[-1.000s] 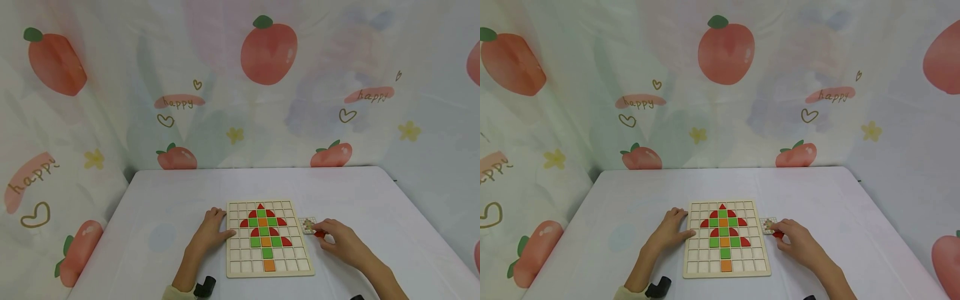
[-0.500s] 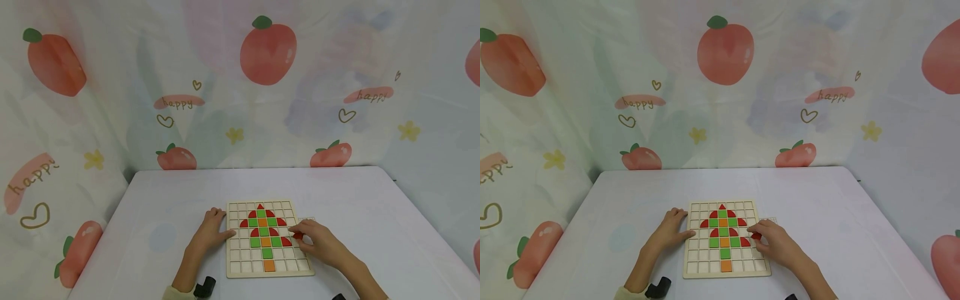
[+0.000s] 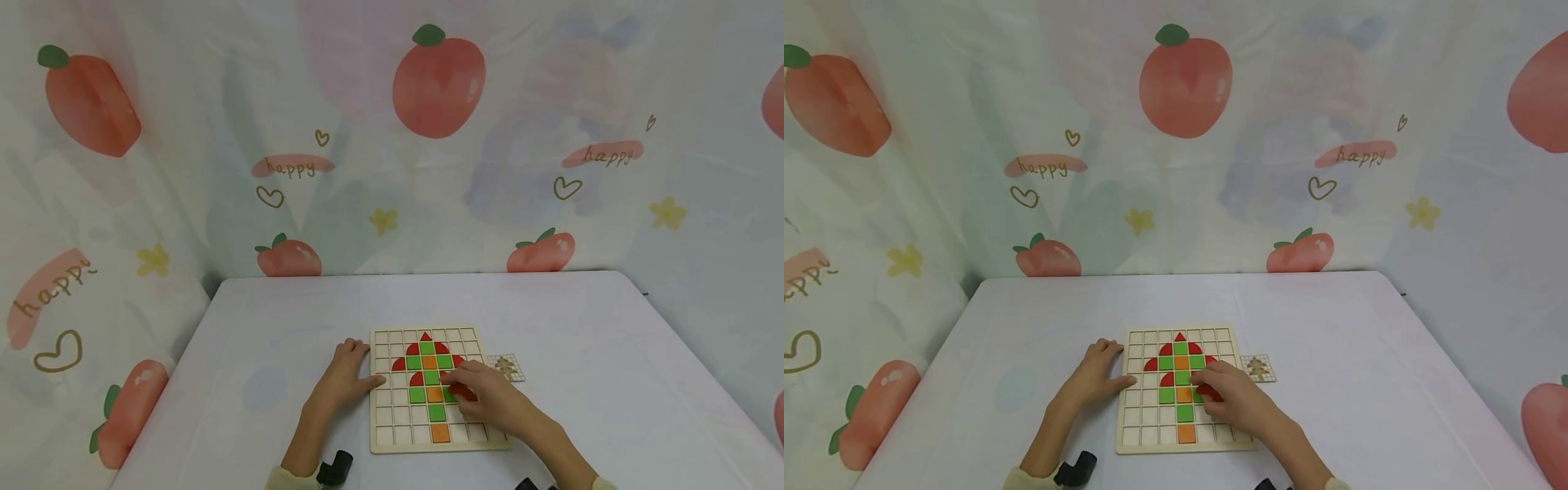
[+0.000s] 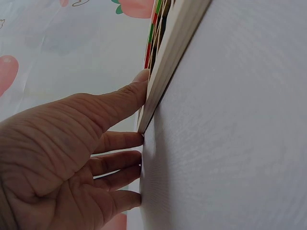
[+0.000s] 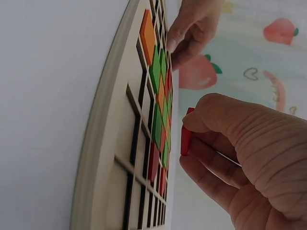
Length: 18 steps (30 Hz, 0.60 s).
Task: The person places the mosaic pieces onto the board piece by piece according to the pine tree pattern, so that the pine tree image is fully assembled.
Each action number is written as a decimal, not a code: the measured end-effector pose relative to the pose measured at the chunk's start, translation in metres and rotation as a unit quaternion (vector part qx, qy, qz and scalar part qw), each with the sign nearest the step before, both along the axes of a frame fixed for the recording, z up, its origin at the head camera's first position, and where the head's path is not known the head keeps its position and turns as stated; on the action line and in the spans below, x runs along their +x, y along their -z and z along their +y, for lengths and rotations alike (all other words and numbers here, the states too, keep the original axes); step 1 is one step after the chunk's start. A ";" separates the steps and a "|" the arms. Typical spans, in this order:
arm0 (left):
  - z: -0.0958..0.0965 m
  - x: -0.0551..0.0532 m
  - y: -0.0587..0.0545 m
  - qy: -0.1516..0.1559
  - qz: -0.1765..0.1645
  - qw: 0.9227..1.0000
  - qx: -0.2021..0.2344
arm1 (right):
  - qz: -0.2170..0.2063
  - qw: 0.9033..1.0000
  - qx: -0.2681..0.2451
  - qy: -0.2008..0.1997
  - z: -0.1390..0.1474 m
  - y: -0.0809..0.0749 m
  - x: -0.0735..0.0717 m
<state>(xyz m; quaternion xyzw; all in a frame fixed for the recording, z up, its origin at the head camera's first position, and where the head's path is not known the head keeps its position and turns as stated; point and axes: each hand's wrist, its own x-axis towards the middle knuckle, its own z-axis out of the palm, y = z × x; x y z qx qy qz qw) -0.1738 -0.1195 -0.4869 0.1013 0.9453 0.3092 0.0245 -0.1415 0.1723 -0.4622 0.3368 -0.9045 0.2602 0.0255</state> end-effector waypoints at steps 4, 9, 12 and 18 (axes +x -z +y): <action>0.000 -0.001 0.000 0.001 -0.002 1.000 -0.001 | -0.003 1.000 -0.001 -0.024 -0.012 0.002 -0.002; 0.000 -0.002 0.001 0.002 -0.005 1.000 -0.001 | -0.012 0.999 -0.014 -0.049 -0.026 0.005 -0.005; -0.001 -0.002 0.001 0.004 -0.006 1.000 -0.003 | -0.017 0.998 -0.023 -0.057 -0.033 0.007 -0.006; -0.002 -0.003 0.001 0.008 -0.001 1.000 -0.009 | -0.015 0.997 -0.026 -0.074 -0.048 0.008 -0.008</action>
